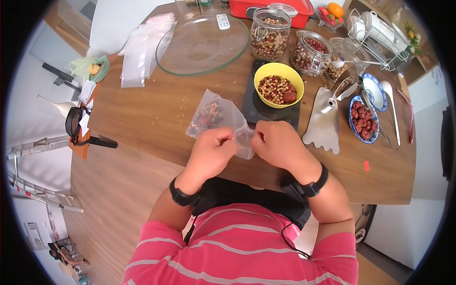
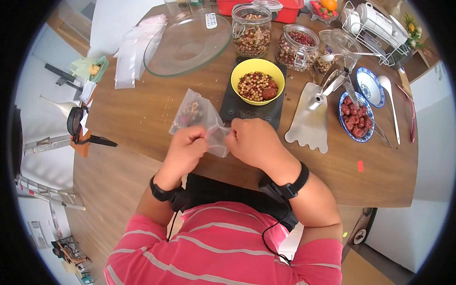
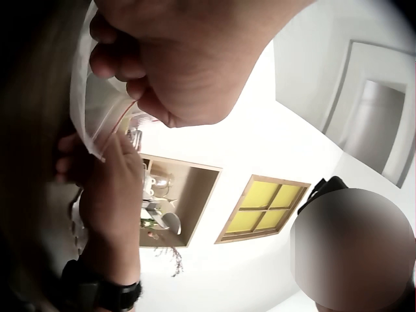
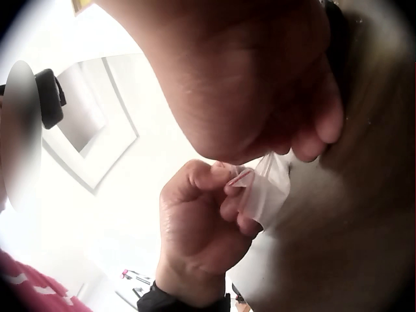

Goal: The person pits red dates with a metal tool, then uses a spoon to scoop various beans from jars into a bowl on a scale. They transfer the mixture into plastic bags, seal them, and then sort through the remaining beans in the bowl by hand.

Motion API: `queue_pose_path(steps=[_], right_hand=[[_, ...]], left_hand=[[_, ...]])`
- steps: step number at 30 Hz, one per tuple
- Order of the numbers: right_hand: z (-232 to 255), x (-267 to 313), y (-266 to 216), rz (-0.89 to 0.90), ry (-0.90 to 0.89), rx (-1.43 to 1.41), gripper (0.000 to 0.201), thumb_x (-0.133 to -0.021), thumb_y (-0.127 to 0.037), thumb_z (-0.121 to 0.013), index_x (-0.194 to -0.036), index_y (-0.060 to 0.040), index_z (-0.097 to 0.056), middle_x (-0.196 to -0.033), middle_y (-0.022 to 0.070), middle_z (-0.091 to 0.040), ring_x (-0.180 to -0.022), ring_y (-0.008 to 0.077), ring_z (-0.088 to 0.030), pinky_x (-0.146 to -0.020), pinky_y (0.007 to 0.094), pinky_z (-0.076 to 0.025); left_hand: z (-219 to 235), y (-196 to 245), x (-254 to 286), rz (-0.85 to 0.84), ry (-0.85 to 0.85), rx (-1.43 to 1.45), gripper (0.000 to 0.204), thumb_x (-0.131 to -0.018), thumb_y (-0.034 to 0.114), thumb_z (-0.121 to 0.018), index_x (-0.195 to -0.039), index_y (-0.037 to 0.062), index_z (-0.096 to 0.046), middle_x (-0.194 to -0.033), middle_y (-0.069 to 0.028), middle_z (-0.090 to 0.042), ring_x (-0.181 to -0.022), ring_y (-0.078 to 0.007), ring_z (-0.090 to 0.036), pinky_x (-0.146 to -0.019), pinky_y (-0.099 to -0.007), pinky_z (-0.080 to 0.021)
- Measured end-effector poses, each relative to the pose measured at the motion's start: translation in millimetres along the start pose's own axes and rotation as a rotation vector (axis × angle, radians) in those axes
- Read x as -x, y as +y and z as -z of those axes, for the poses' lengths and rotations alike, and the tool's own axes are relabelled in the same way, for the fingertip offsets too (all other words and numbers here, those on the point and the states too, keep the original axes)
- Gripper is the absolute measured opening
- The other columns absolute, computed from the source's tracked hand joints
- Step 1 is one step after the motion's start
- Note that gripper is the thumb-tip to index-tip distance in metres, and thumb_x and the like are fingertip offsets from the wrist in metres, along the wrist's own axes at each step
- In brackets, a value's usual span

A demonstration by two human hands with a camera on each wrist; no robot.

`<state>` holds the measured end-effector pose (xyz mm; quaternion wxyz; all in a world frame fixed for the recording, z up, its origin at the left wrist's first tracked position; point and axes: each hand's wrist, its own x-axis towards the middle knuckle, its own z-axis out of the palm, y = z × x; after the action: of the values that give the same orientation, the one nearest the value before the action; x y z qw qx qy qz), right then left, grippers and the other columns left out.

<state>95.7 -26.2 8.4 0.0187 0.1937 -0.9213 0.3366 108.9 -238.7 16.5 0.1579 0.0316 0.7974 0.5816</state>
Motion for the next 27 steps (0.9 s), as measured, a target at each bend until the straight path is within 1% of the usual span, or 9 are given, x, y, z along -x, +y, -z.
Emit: queue_pose_path(steps=[3,11,13,14,16,17,19,23,27], right_hand=[[10.9,3.0,-8.1,-0.092,-0.002,0.170,0.022,-0.088,-0.020,-0.061,-0.078,-0.0020,-0.069,-0.072,0.0207,-0.069,-0.070,0.0417,-0.069,-0.068,0.0516,-0.056],[39.1,17.6,-41.4,-0.146,-0.075,0.260,0.014,-0.089,-0.015,-0.066,-0.094,-0.0032,-0.070,-0.092,0.0192,-0.073,-0.083,0.0394,-0.071,-0.073,0.0491,-0.057],[28.3,21.5,-33.9,0.068,-0.048,-0.210,0.022,-0.089,-0.009,-0.068,-0.109,-0.0024,-0.070,-0.104,0.0208,-0.072,-0.091,0.0379,-0.070,-0.078,0.0444,-0.057],[26.1,23.9,-35.2,0.074,-0.049,-0.205,0.022,-0.089,-0.009,-0.068,-0.109,-0.0024,-0.070,-0.104,0.0208,-0.072,-0.091,0.0379,-0.070,-0.078,0.0444,-0.057],[22.4,24.8,-40.7,-0.025,-0.061,-0.366,0.027,-0.091,-0.008,-0.067,-0.117,0.0016,-0.069,-0.106,0.0193,-0.074,-0.094,0.0323,-0.073,-0.081,0.0394,-0.056],[14.3,25.2,-36.1,-0.012,-0.070,-0.361,0.027,-0.091,-0.008,-0.067,-0.117,0.0016,-0.069,-0.106,0.0193,-0.074,-0.094,0.0323,-0.073,-0.081,0.0394,-0.056],[-1.6,24.6,-23.8,-0.322,-0.126,-0.909,0.032,-0.096,-0.013,-0.068,-0.123,0.0044,-0.067,-0.106,0.0118,-0.076,-0.093,0.0222,-0.073,-0.080,0.0355,-0.056],[-0.9,6.1,-26.5,-0.467,-0.150,-0.770,0.034,-0.099,-0.018,-0.069,-0.122,0.0060,-0.068,-0.107,0.0062,-0.075,-0.098,0.0135,-0.068,-0.082,0.0320,-0.055],[2.4,-4.3,-30.9,-0.386,-0.023,-0.924,0.026,-0.102,-0.019,-0.066,-0.113,0.0031,-0.073,-0.109,0.0048,-0.074,-0.103,0.0103,-0.065,-0.091,0.0287,-0.052]], left_hand=[[15.1,13.6,16.0,-0.143,0.086,-0.049,0.011,-0.086,0.008,-0.063,-0.077,0.0013,-0.062,-0.063,-0.0010,-0.053,-0.061,-0.0075,-0.049,-0.055,-0.0288,-0.039],[4.1,28.1,20.0,-0.100,-0.012,0.008,0.012,-0.096,0.009,-0.067,-0.086,0.0032,-0.066,-0.070,0.0089,-0.052,-0.063,0.0009,-0.043,-0.054,-0.0206,-0.033],[2.8,33.2,21.1,0.023,-0.096,0.010,0.009,-0.097,0.009,-0.067,-0.090,0.0029,-0.067,-0.074,0.0069,-0.057,-0.067,-0.0006,-0.048,-0.058,-0.0215,-0.038],[4.0,30.4,21.2,0.018,-0.091,0.012,0.009,-0.097,0.009,-0.067,-0.090,0.0029,-0.067,-0.074,0.0069,-0.057,-0.067,-0.0006,-0.048,-0.058,-0.0215,-0.038],[8.9,14.5,17.7,-0.211,-0.116,-0.035,0.009,-0.098,0.010,-0.067,-0.098,0.0013,-0.068,-0.080,0.0042,-0.063,-0.074,-0.0036,-0.055,-0.067,-0.0234,-0.046],[15.4,6.6,14.8,-0.214,-0.101,-0.031,0.009,-0.098,0.010,-0.067,-0.098,0.0013,-0.068,-0.080,0.0042,-0.063,-0.074,-0.0036,-0.055,-0.067,-0.0234,-0.046],[36.9,-9.8,5.3,-0.167,0.302,-0.038,0.020,-0.097,0.012,-0.069,-0.112,-0.0005,-0.065,-0.093,0.0008,-0.067,-0.084,-0.0073,-0.060,-0.076,-0.0258,-0.050],[71.6,-36.9,-2.7,-0.083,0.425,-0.119,0.041,-0.094,0.014,-0.072,-0.130,-0.0008,-0.060,-0.107,-0.0039,-0.070,-0.092,-0.0146,-0.064,-0.085,-0.0298,-0.052],[72.1,-38.7,13.2,-0.239,0.328,-0.413,0.071,-0.088,0.014,-0.077,-0.151,0.0004,-0.046,-0.123,-0.0101,-0.070,-0.104,-0.0254,-0.066,-0.099,-0.0362,-0.050]])
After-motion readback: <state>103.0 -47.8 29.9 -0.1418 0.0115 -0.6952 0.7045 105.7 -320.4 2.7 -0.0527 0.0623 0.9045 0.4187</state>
